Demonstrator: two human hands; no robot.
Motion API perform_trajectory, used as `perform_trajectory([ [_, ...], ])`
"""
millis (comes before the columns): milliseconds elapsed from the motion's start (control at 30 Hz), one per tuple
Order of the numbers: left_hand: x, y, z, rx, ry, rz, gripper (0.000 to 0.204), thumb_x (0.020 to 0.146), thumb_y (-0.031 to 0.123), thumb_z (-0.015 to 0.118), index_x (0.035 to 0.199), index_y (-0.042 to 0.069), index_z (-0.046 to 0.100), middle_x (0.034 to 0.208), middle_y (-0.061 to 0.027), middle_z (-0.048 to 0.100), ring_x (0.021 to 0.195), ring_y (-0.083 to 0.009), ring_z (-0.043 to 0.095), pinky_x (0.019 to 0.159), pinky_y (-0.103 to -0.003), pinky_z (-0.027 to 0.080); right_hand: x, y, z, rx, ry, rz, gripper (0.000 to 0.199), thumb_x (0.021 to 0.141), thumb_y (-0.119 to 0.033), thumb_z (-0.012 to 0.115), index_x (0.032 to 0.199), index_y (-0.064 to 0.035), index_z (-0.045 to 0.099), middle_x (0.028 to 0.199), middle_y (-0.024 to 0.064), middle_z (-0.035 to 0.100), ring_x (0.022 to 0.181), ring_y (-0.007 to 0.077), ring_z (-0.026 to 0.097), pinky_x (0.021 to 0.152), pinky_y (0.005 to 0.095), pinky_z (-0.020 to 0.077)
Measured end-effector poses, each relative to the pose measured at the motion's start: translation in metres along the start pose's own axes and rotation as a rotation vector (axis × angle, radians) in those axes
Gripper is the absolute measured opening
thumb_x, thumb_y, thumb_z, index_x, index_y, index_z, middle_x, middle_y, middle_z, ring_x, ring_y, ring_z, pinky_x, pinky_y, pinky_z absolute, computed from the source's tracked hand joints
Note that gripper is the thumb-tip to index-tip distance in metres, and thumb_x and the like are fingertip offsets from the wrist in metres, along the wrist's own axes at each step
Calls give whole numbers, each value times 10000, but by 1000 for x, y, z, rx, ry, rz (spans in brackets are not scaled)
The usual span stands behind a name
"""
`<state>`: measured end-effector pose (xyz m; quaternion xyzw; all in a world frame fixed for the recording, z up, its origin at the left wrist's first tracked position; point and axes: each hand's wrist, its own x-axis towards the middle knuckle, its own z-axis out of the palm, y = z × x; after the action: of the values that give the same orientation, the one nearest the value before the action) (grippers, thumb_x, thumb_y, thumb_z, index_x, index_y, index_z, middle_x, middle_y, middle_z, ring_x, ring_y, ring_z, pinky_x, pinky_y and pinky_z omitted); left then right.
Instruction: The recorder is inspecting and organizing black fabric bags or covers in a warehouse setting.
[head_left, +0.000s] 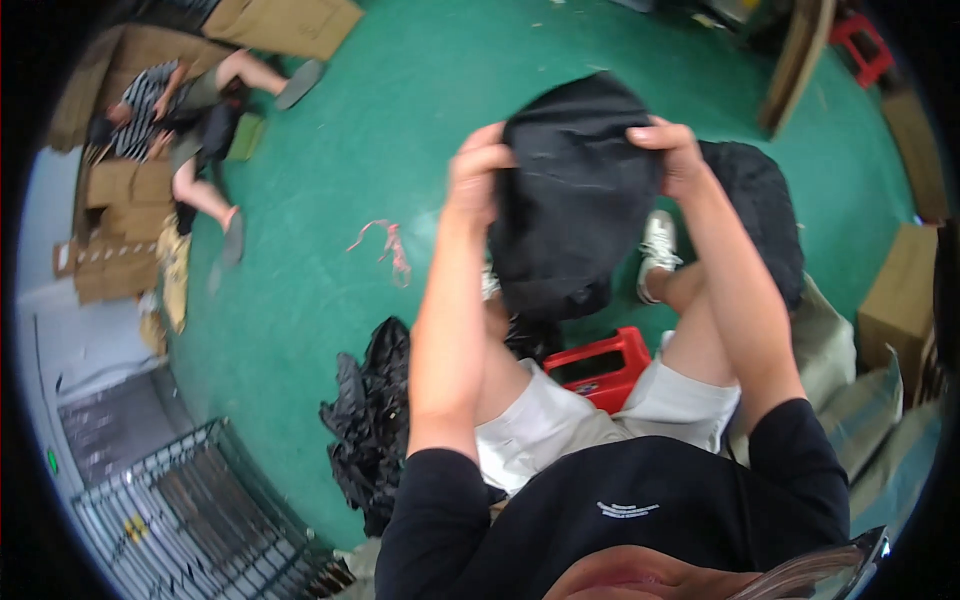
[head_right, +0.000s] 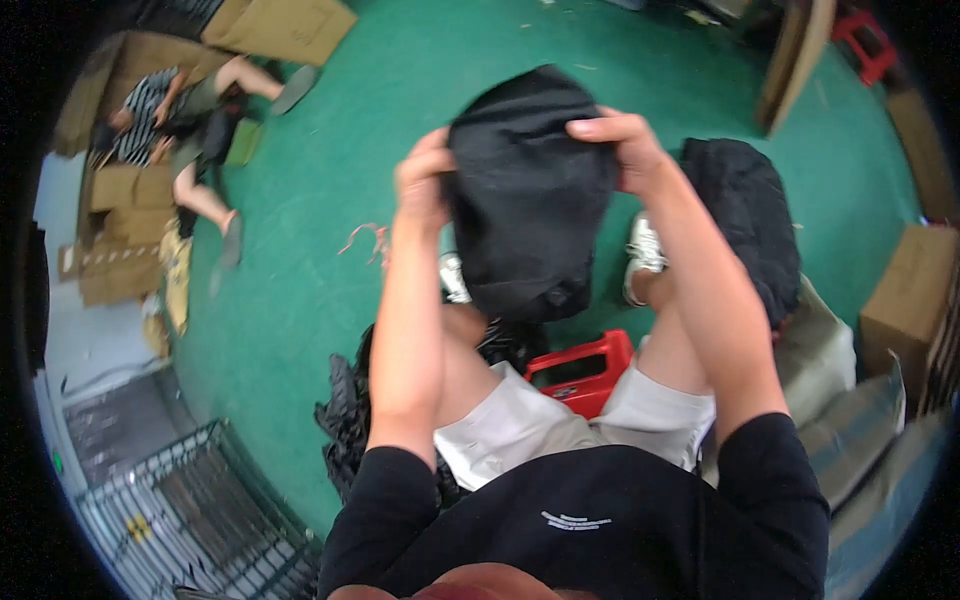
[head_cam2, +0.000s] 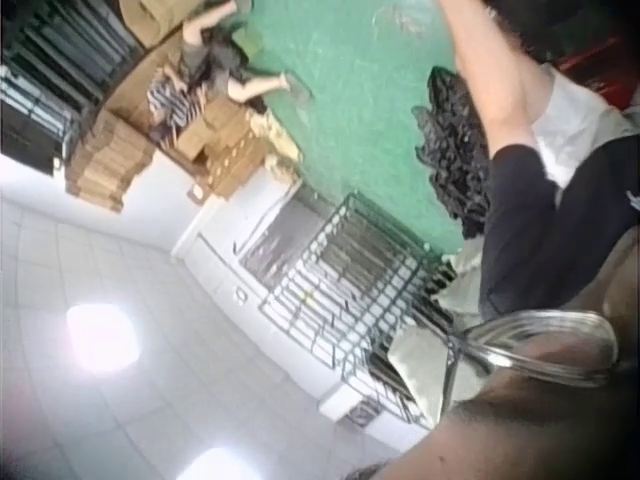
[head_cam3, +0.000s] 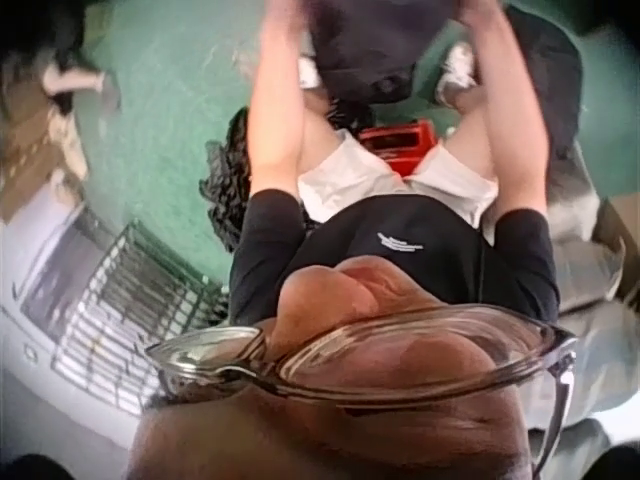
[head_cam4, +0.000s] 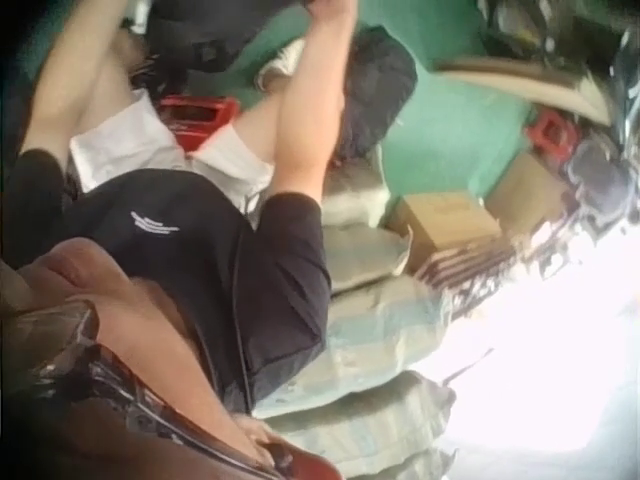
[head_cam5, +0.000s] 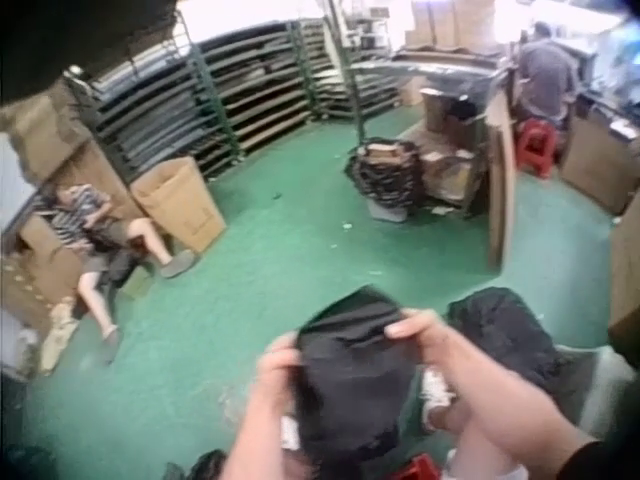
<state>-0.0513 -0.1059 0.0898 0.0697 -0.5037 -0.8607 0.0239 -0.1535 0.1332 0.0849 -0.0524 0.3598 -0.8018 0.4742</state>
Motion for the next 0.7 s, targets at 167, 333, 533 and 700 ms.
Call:
perform_trajectory([
  [167,21,-28,-1,356,-61,-130,293,652,-51,535,900,-30,689,816,-23,673,751,-125,602,709,-255,461,5,6,-8,-2,40,-50,417,818,-79,632,1200,64,545,1094,182,662,934,280,682,887,384,548],
  [333,27,-36,-4,401,23,-170,138,894,55,604,941,-31,701,872,-33,700,776,-94,612,749,-248,478,10,3,-24,120,71,-68,297,924,-133,561,1140,70,584,1075,178,678,913,264,692,835,372,573],
  [533,22,-31,-12,242,75,-119,228,942,167,589,879,-20,702,787,-7,683,660,-80,573,631,-262,468,10,-4,-24,280,36,-186,325,976,-198,497,1128,71,598,1095,191,674,954,290,679,892,393,553],
  [700,5,12,-9,-291,-46,-18,385,970,324,563,984,-48,661,968,-144,700,863,-223,685,819,-347,550,-7,-26,-45,187,37,-200,428,957,-263,520,1202,86,555,1190,206,629,1068,309,632,984,415,490],
])
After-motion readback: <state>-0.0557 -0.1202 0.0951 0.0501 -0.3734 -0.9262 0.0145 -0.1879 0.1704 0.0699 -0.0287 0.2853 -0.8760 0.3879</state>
